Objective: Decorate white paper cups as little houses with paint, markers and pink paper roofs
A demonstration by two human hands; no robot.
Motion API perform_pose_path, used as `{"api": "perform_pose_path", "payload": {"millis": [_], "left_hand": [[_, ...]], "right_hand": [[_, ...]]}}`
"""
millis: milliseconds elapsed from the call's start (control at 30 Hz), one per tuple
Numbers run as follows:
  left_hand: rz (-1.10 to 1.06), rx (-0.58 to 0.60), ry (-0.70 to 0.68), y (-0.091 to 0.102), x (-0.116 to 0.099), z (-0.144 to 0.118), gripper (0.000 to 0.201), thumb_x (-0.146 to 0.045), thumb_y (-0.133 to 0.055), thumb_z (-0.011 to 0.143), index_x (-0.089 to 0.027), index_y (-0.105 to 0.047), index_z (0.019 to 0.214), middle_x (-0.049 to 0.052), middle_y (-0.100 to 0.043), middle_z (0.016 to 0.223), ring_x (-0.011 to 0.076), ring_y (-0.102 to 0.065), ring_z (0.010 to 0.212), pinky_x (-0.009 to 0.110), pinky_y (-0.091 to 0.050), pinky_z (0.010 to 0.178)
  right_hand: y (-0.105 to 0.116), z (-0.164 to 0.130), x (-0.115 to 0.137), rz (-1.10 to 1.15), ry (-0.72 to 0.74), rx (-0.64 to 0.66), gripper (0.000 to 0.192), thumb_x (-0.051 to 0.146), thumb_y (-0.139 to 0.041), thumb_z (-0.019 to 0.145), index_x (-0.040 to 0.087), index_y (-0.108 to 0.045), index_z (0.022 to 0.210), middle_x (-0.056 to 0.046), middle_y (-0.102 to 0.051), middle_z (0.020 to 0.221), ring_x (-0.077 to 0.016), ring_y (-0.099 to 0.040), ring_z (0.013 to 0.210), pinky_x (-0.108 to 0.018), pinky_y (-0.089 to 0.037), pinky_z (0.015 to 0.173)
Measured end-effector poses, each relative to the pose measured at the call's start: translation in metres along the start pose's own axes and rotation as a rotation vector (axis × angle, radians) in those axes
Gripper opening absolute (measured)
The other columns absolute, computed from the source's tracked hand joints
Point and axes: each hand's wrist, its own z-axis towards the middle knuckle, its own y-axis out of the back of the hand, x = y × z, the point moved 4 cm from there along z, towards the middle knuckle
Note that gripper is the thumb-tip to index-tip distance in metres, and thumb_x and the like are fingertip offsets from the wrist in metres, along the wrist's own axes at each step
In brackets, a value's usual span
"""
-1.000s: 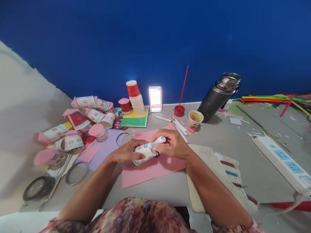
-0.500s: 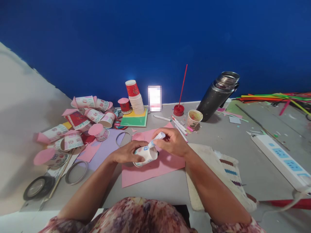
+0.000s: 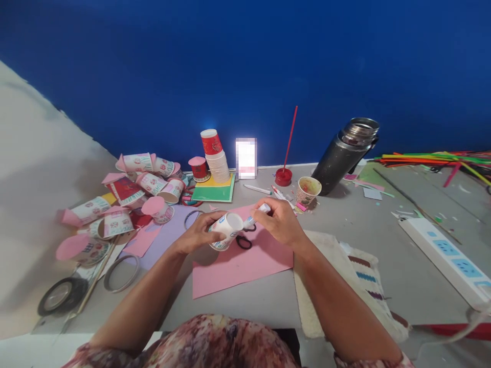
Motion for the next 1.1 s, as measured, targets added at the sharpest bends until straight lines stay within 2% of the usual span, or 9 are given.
{"api": "perform_pose_path", "payload": {"millis": [267, 367, 467, 567, 667, 800, 933, 1000, 1100], "left_hand": [[0.146, -0.173, 0.01, -0.002, -0.004, 0.0, 0.043, -0.031, -0.075, 0.075, -0.016, -0.074, 0.115, 0.005, -0.072, 0.105, 0.0229, -0.065, 0.094, 0.028, -0.05, 0.08], [0.176, -0.122, 0.018, -0.008, -0.003, 0.0, 0.035, -0.029, -0.074, 0.076, -0.016, -0.074, 0.109, 0.003, -0.07, 0.1, 0.0196, -0.064, 0.086, 0.026, -0.049, 0.074], [0.14, -0.005, 0.068, -0.018, 0.002, 0.001, 0.033, -0.03, -0.074, 0.077, -0.016, -0.073, 0.107, 0.002, -0.069, 0.095, 0.0171, -0.062, 0.079, 0.025, -0.048, 0.069], [0.122, 0.069, 0.115, -0.024, 0.005, 0.001, 0.034, -0.03, -0.076, 0.075, -0.015, -0.073, 0.106, 0.002, -0.07, 0.092, 0.0174, -0.063, 0.078, 0.025, -0.048, 0.068], [0.101, 0.021, 0.124, -0.015, 0.005, 0.001, 0.035, -0.028, -0.077, 0.074, -0.014, -0.074, 0.106, 0.002, -0.071, 0.092, 0.0187, -0.064, 0.08, 0.026, -0.049, 0.07], [-0.094, -0.184, 0.064, 0.014, -0.003, -0.002, 0.041, -0.036, -0.077, 0.077, -0.016, -0.074, 0.112, 0.004, -0.072, 0.096, 0.0206, -0.067, 0.082, 0.027, -0.051, 0.069], [-0.319, -0.328, -0.053, 0.024, -0.01, -0.004, 0.057, -0.038, -0.085, 0.072, -0.019, -0.069, 0.124, 0.006, -0.073, 0.108, 0.0225, -0.068, 0.092, 0.03, -0.055, 0.077], [-0.341, -0.36, -0.084, 0.019, -0.009, 0.001, 0.057, -0.038, -0.086, 0.073, -0.019, -0.069, 0.124, 0.008, -0.074, 0.11, 0.0237, -0.068, 0.095, 0.032, -0.055, 0.081], [-0.208, -0.442, -0.125, 0.009, -0.002, 0.015, 0.054, -0.035, -0.083, 0.076, -0.019, -0.068, 0.126, 0.009, -0.072, 0.124, 0.0256, -0.067, 0.109, 0.035, -0.053, 0.092]], "right_hand": [[-0.006, -0.007, 0.004, 0.0, 0.018, -0.104, 0.021, 0.039, -0.066, 0.078, 0.019, -0.069, 0.071, 0.005, -0.051, 0.051, -0.0109, -0.041, 0.047, -0.026, -0.032, 0.048], [-0.011, -0.01, 0.008, -0.001, 0.036, -0.127, 0.02, 0.038, -0.066, 0.078, 0.02, -0.07, 0.073, 0.003, -0.059, 0.057, -0.0115, -0.046, 0.05, -0.026, -0.037, 0.05], [-0.014, -0.012, 0.01, -0.045, 0.109, -0.145, 0.016, 0.036, -0.067, 0.08, 0.02, -0.072, 0.076, 0.001, -0.067, 0.067, -0.0126, -0.052, 0.056, -0.025, -0.041, 0.056], [-0.013, -0.013, 0.011, -0.088, 0.177, -0.115, 0.012, 0.032, -0.069, 0.078, 0.021, -0.073, 0.076, 0.002, -0.066, 0.064, -0.0119, -0.049, 0.054, -0.025, -0.039, 0.054], [-0.007, -0.011, 0.009, -0.073, 0.168, -0.046, 0.012, 0.03, -0.068, 0.077, 0.021, -0.072, 0.07, 0.004, -0.06, 0.057, -0.0108, -0.044, 0.05, -0.025, -0.035, 0.05], [0.002, -0.004, -0.003, -0.026, 0.024, -0.078, 0.016, 0.035, -0.071, 0.079, 0.02, -0.075, 0.078, 0.003, -0.06, 0.058, -0.0115, -0.044, 0.052, -0.026, -0.034, 0.051], [-0.007, 0.004, -0.025, 0.322, -0.153, -0.052, 0.032, 0.043, -0.076, 0.081, 0.02, -0.078, 0.103, -0.003, -0.073, 0.073, -0.0139, -0.054, 0.06, -0.027, -0.04, 0.055], [-0.012, 0.008, -0.035, 0.589, -0.248, -0.028, 0.034, 0.04, -0.082, 0.074, 0.021, -0.078, 0.102, -0.006, -0.077, 0.082, -0.0141, -0.058, 0.065, -0.026, -0.04, 0.054], [-0.016, 0.012, -0.045, 0.89, -0.374, -0.024, 0.033, 0.029, -0.088, 0.062, 0.022, -0.077, 0.092, -0.007, -0.078, 0.087, -0.0142, -0.061, 0.071, -0.022, -0.041, 0.052]]}}
